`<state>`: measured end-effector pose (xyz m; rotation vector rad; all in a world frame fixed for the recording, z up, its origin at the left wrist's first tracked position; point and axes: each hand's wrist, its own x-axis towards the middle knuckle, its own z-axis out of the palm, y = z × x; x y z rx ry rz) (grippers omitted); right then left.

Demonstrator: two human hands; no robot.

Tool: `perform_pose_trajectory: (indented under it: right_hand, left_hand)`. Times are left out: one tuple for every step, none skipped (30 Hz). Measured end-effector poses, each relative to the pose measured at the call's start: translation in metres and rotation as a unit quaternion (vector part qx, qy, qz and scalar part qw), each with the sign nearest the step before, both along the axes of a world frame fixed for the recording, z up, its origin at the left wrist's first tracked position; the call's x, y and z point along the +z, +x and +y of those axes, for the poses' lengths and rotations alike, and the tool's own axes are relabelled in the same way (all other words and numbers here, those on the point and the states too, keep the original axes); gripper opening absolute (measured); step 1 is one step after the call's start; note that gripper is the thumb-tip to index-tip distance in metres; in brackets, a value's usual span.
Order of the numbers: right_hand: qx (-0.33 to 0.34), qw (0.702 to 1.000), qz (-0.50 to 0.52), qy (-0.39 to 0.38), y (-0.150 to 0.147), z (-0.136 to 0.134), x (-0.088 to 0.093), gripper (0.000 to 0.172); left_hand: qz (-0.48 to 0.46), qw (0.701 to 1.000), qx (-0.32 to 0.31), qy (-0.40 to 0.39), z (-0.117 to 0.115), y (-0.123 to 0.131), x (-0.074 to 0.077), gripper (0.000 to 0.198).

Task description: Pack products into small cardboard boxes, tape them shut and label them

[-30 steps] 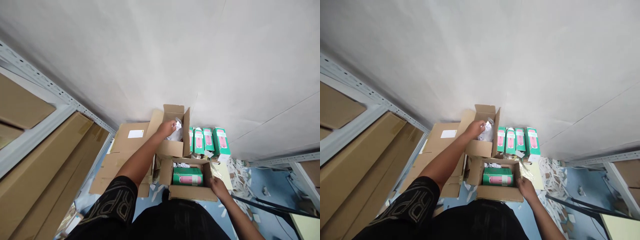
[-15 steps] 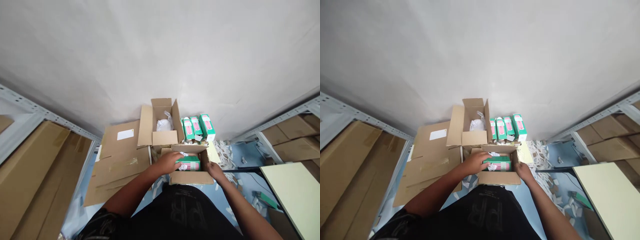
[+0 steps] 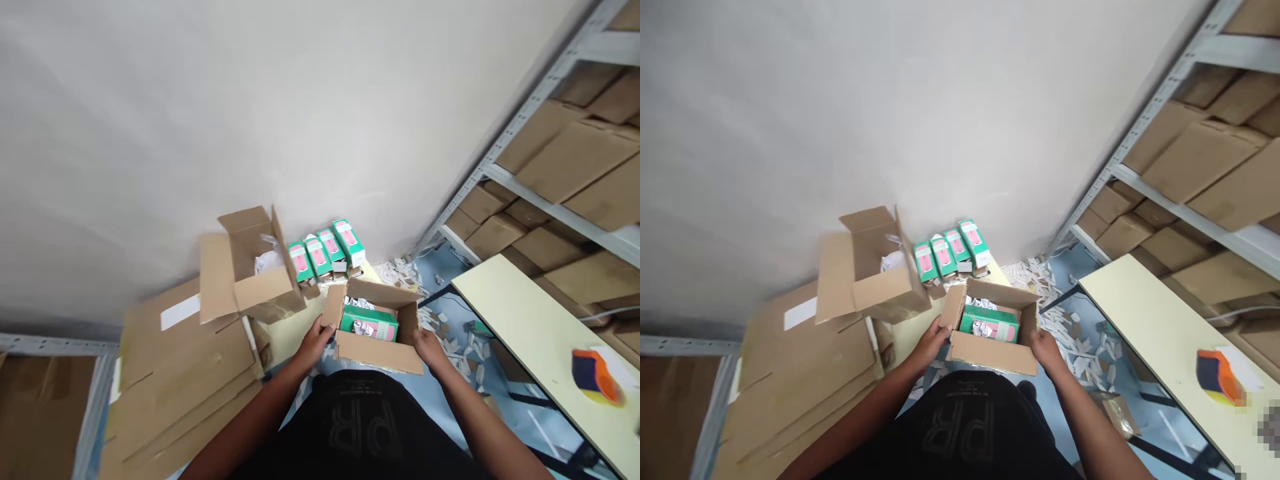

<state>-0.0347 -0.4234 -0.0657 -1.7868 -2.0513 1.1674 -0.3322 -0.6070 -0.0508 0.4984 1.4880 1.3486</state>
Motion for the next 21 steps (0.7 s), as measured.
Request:
perform_pose_trajectory:
  right_hand:
    - [-0.012, 1.000, 0.007, -0.002, 0.013, 0.003, 0.000, 0.036]
    - [-0.023, 1.000, 0.014, -0.005, 0.028, 0.007, -0.001, 0.035]
    - [-0.035, 0.999, 0.019, -0.009, 0.044, 0.011, -0.002, 0.034]
    - [-0.050, 0.998, 0.023, -0.010, 0.062, 0.016, -0.002, 0.034]
    - [-0.065, 0.997, 0.026, -0.009, 0.081, 0.022, -0.003, 0.034]
    - [-0.081, 0.996, 0.027, -0.008, 0.101, 0.028, -0.004, 0.034]
    - [-0.095, 0.995, 0.025, -0.004, 0.122, 0.035, -0.004, 0.034]
    - [-0.107, 0.994, 0.020, 0.001, 0.144, 0.042, -0.005, 0.034]
    - [-0.114, 0.993, 0.012, 0.008, 0.166, 0.049, -0.005, 0.034]
    - [-0.119, 0.993, 0.003, 0.015, 0.188, 0.057, -0.005, 0.034]
    - [-0.123, 0.992, -0.006, 0.021, 0.209, 0.065, -0.004, 0.034]
    - [-0.127, 0.991, -0.016, 0.023, 0.229, 0.074, -0.003, 0.034]
    - [-0.134, 0.990, -0.026, 0.023, 0.249, 0.082, -0.002, 0.034]
    - [-0.142, 0.989, -0.034, 0.019, 0.266, 0.091, 0.000, 0.034]
    - [-0.154, 0.987, -0.041, 0.015, 0.283, 0.099, 0.002, 0.034]
    - [-0.166, 0.985, -0.048, 0.010, 0.297, 0.107, 0.003, 0.034]
    - [-0.179, 0.982, -0.051, 0.007, 0.310, 0.115, 0.005, 0.034]
    - [-0.192, 0.980, -0.051, 0.005, 0.321, 0.122, 0.006, 0.034]
    - [-0.205, 0.978, -0.049, 0.004, 0.331, 0.129, 0.006, 0.035]
    - [-0.218, 0.975, -0.046, 0.002, 0.339, 0.135, 0.006, 0.035]
    - [-0.232, 0.972, -0.042, -0.001, 0.346, 0.141, 0.005, 0.036]
  left_hand:
    - [-0.012, 1.000, 0.005, 0.012, 0.015, 0.011, 0.003, 0.064]
    - [-0.024, 0.999, 0.008, 0.023, 0.030, 0.022, 0.006, 0.064]
    - [-0.036, 0.999, 0.007, 0.032, 0.046, 0.033, 0.008, 0.063]
    - [-0.046, 0.998, 0.001, 0.040, 0.063, 0.045, 0.010, 0.061]
    - [-0.055, 0.997, -0.009, 0.046, 0.080, 0.059, 0.011, 0.060]
    - [-0.062, 0.997, -0.021, 0.050, 0.098, 0.074, 0.011, 0.058]
    - [-0.067, 0.996, -0.036, 0.050, 0.115, 0.090, 0.010, 0.057]
    - [-0.070, 0.995, -0.051, 0.047, 0.133, 0.108, 0.009, 0.058]
    - [-0.069, 0.995, -0.065, 0.043, 0.150, 0.128, 0.008, 0.058]
    - [-0.063, 0.994, -0.077, 0.039, 0.167, 0.149, 0.006, 0.059]
    - [-0.055, 0.994, -0.088, 0.036, 0.184, 0.170, 0.005, 0.059]
    - [-0.044, 0.994, -0.097, 0.035, 0.200, 0.192, 0.004, 0.059]
    - [-0.032, 0.993, -0.106, 0.037, 0.215, 0.213, 0.004, 0.059]
    - [-0.020, 0.992, -0.116, 0.041, 0.231, 0.232, 0.004, 0.058]
    - [-0.011, 0.991, -0.129, 0.045, 0.245, 0.250, 0.004, 0.058]
    - [-0.002, 0.988, -0.143, 0.049, 0.260, 0.266, 0.005, 0.059]
    - [0.007, 0.986, -0.159, 0.053, 0.274, 0.280, 0.006, 0.059]
    - [0.015, 0.983, -0.177, 0.055, 0.288, 0.292, 0.007, 0.060]
    - [0.023, 0.979, -0.193, 0.056, 0.302, 0.302, 0.008, 0.062]
    - [0.027, 0.976, -0.209, 0.056, 0.316, 0.310, 0.008, 0.063]
    - [0.030, 0.973, -0.224, 0.055, 0.330, 0.317, 0.008, 0.064]
